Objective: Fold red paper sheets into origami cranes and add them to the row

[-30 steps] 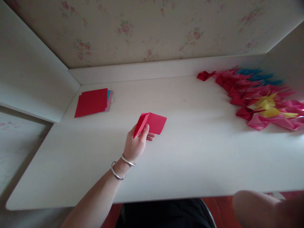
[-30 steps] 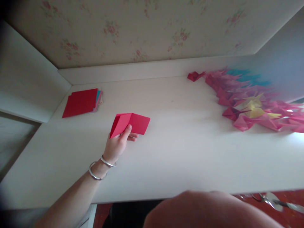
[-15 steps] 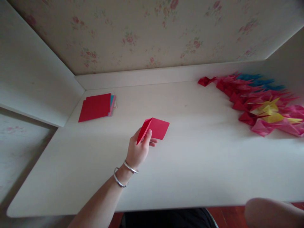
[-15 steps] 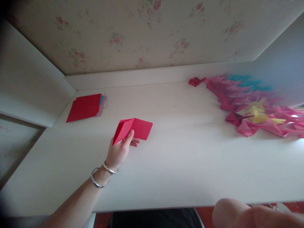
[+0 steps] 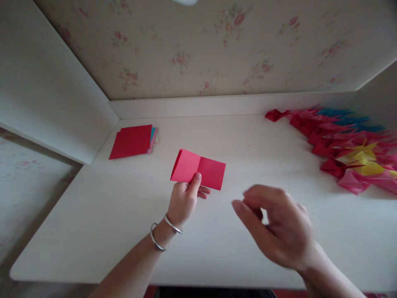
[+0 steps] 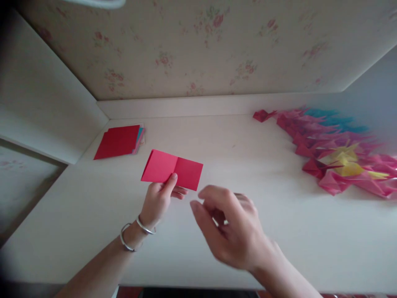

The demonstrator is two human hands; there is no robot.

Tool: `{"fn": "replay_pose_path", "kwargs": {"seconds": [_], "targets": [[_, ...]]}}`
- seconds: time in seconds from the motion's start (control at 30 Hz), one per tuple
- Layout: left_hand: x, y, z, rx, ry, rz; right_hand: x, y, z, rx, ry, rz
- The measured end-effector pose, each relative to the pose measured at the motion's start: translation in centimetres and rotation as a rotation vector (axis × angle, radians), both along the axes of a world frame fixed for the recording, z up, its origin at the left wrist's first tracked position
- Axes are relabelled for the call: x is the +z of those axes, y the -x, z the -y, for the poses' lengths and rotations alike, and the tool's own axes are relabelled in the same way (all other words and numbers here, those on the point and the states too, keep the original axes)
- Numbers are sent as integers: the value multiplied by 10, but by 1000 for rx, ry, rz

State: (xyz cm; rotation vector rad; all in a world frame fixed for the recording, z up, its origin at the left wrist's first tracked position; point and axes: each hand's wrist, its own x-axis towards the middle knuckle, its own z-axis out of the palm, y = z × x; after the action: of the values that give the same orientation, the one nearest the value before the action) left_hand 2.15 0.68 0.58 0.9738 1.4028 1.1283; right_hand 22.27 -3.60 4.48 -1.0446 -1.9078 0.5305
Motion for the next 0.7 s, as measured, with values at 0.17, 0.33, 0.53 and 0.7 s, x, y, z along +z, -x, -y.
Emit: {"fn": "replay_pose_path", "kwargs": {"seconds": [0.17,0.33,0.53,0.7], "targets": [[0,4,-3,2,36,117,-24,9,-53,57,17,66],[2,3,-1,-46,48,232,-44,2,-55,244,94,90],[4,1,-1,-22,35,223,-50,7,-55,267,22,86],[5,2,0,-30,41,204,-53,5,-58,151,-108,52]]}}
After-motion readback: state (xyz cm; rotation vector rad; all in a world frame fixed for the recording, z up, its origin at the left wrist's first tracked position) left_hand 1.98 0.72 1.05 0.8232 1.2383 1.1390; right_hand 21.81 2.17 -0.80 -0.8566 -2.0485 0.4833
